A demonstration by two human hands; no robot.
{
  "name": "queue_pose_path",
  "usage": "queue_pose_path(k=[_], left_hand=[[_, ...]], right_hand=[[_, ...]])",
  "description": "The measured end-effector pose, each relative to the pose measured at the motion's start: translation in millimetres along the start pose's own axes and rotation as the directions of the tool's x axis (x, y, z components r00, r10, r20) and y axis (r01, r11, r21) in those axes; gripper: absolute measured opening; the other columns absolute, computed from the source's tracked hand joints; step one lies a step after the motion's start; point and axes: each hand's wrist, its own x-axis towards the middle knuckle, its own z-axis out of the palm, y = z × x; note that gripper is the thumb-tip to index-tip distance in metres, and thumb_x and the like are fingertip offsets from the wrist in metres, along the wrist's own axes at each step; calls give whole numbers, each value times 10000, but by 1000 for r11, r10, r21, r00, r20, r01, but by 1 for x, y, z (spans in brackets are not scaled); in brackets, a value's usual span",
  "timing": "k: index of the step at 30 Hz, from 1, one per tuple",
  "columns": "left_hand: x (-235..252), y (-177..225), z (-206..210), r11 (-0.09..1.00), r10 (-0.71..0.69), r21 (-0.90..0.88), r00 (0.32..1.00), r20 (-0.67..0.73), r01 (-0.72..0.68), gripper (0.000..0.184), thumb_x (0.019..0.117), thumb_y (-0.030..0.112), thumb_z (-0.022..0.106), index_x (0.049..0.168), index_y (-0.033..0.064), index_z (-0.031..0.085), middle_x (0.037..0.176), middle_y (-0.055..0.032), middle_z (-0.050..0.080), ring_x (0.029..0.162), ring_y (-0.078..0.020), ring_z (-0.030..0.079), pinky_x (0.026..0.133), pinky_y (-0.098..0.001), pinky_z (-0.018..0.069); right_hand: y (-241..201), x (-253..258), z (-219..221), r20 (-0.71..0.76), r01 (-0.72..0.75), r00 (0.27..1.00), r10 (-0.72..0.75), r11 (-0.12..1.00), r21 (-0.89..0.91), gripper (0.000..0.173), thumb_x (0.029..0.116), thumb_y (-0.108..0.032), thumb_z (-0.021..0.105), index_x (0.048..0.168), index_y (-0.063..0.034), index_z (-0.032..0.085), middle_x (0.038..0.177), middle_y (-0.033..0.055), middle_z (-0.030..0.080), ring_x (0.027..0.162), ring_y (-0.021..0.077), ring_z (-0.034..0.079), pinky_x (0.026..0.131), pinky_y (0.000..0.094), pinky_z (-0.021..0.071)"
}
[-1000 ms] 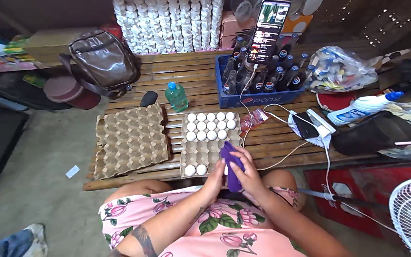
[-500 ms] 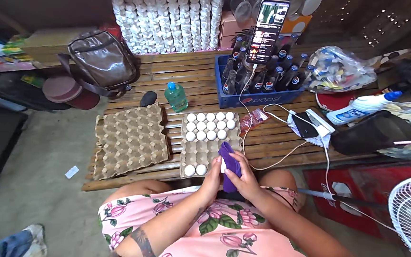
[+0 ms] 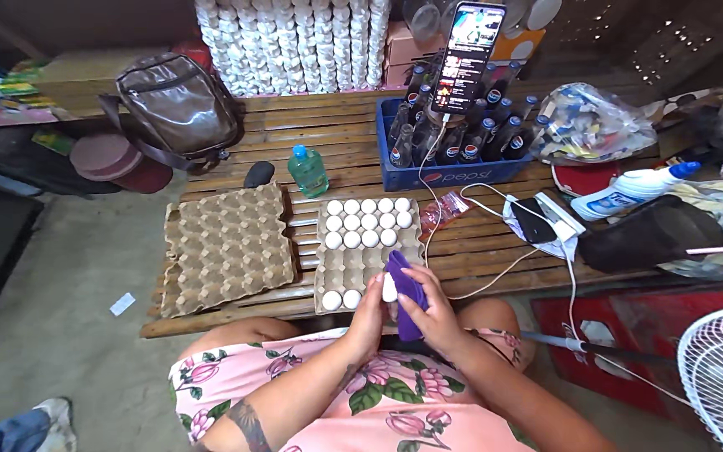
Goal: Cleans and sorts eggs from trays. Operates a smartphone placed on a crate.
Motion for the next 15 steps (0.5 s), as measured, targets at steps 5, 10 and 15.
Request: queue_pose_path(k=[5,10,15], left_hand=[[-4,-4,-2,982,-119,158,991,65,107,596,1091,457,151,1445,46,400,1095,-88,661,919,-145,672,811,-338,574],[-3,-4,-1,972,-104,220,989,107,79,436,1082,419,272,1266,87,487,882,6,597,689,-62,575,635,-237,509],[0,-2,-2,997,-22,70,999,30,20,436,1101,390,251,1280,52,460,878,-24,611,731,-99,608,681,-266,534]], right_hand=[[1,2,1,34,-15,999,15,1000,3,451,1001,-296,603,1357,-19,596,1404,203,540,1330,221,512,1106,381,452],[-1,8,-6,15,-64,998,64,998,15,459,993,-289,609,1350,-1,599,1383,193,558,1319,209,520,1103,362,449],[-3,4,-3,27,-58,998,58,998,10,469,994,-288,612,1359,5,585,1399,200,546,1327,210,517,1102,361,455]])
